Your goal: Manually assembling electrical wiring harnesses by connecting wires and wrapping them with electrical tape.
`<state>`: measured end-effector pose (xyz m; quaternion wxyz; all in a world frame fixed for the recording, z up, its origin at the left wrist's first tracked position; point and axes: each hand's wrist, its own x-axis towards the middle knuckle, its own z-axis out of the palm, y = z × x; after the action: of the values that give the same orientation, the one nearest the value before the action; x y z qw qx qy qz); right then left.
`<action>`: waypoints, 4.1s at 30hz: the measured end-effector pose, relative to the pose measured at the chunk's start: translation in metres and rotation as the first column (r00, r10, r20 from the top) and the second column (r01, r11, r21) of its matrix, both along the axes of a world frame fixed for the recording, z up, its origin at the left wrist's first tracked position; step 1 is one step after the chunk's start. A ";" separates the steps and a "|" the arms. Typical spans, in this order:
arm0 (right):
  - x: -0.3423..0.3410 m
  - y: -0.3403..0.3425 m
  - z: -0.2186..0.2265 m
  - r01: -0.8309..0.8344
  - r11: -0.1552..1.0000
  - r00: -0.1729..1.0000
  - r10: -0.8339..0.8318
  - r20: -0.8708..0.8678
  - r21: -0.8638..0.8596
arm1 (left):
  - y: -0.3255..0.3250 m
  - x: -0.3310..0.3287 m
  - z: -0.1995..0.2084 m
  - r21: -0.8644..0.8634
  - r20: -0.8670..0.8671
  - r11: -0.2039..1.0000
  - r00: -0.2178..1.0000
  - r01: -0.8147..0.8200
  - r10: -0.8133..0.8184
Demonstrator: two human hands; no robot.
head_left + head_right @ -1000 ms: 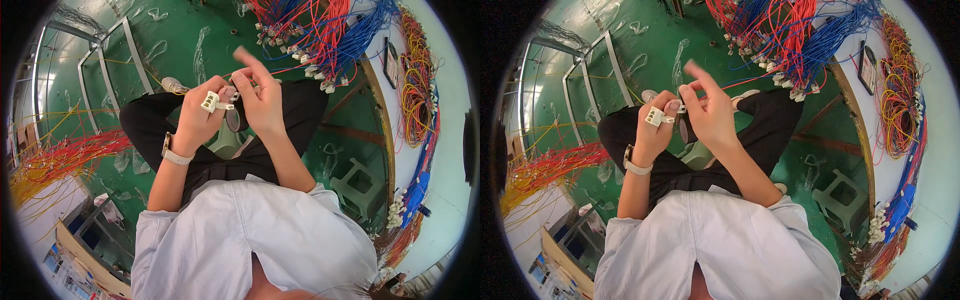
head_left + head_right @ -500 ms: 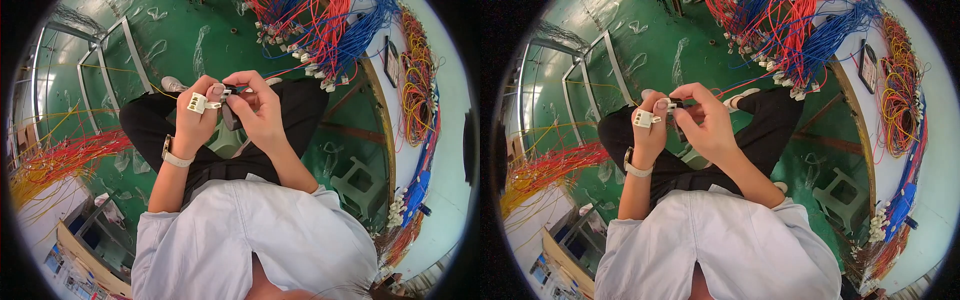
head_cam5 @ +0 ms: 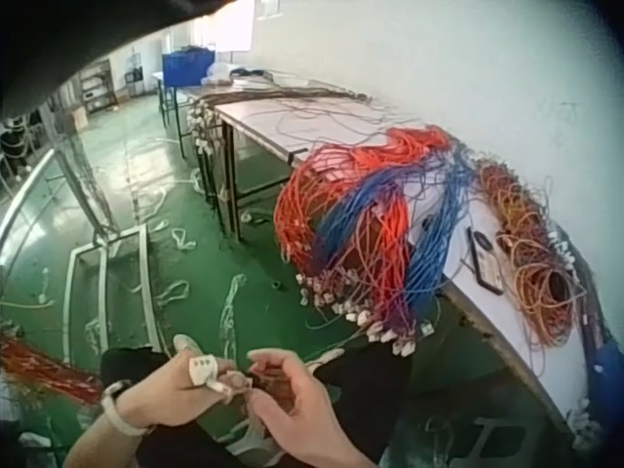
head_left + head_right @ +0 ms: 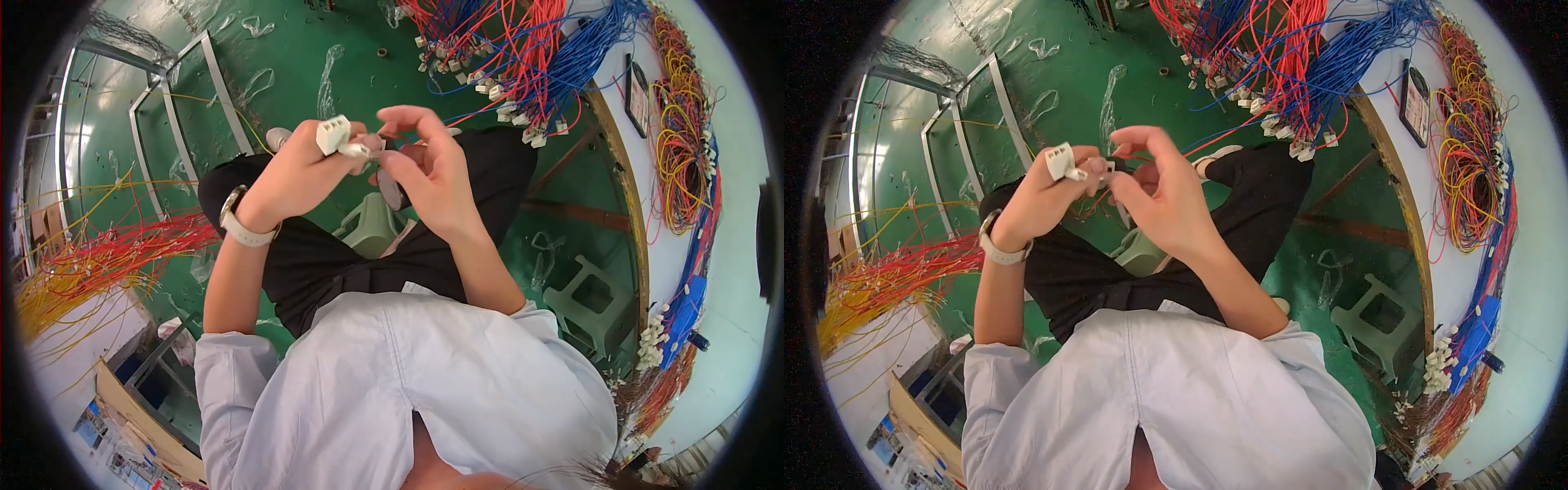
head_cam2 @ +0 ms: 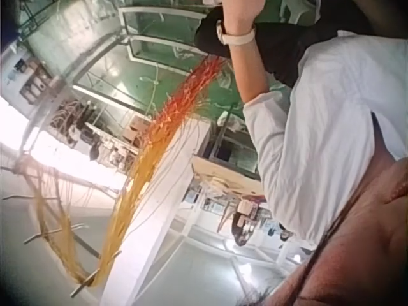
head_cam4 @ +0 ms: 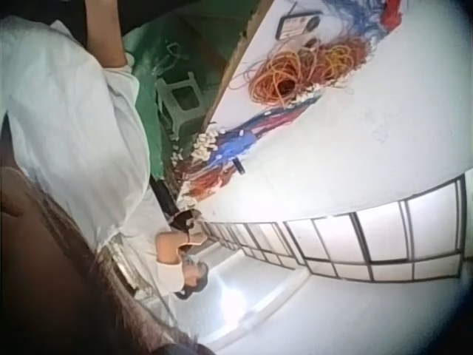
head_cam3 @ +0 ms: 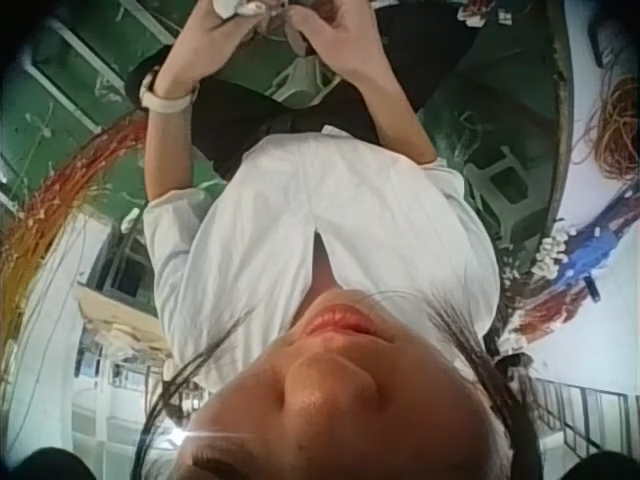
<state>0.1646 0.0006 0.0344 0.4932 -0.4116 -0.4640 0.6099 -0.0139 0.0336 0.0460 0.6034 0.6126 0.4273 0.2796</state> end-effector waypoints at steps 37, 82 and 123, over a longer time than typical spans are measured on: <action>0.064 0.017 -0.003 -0.440 0.831 0.874 0.310 -0.373 -0.340 | -0.016 0.023 -0.008 0.242 -0.134 0.966 0.989 0.087 -0.055; 0.059 -0.030 -0.001 -0.223 0.892 0.971 0.167 -0.170 -0.393 | -0.025 0.006 0.004 0.714 -0.695 0.081 0.689 0.695 0.207; 0.018 -0.036 0.002 -0.272 0.822 0.926 0.084 -0.367 -0.500 | -0.079 0.008 -0.008 -0.274 0.307 0.938 0.904 -0.214 0.296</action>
<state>0.1830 -0.0354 0.0366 0.3667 -0.3807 -0.2203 0.8198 -0.0061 -0.0453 0.0382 0.6943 0.4174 0.4220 0.4071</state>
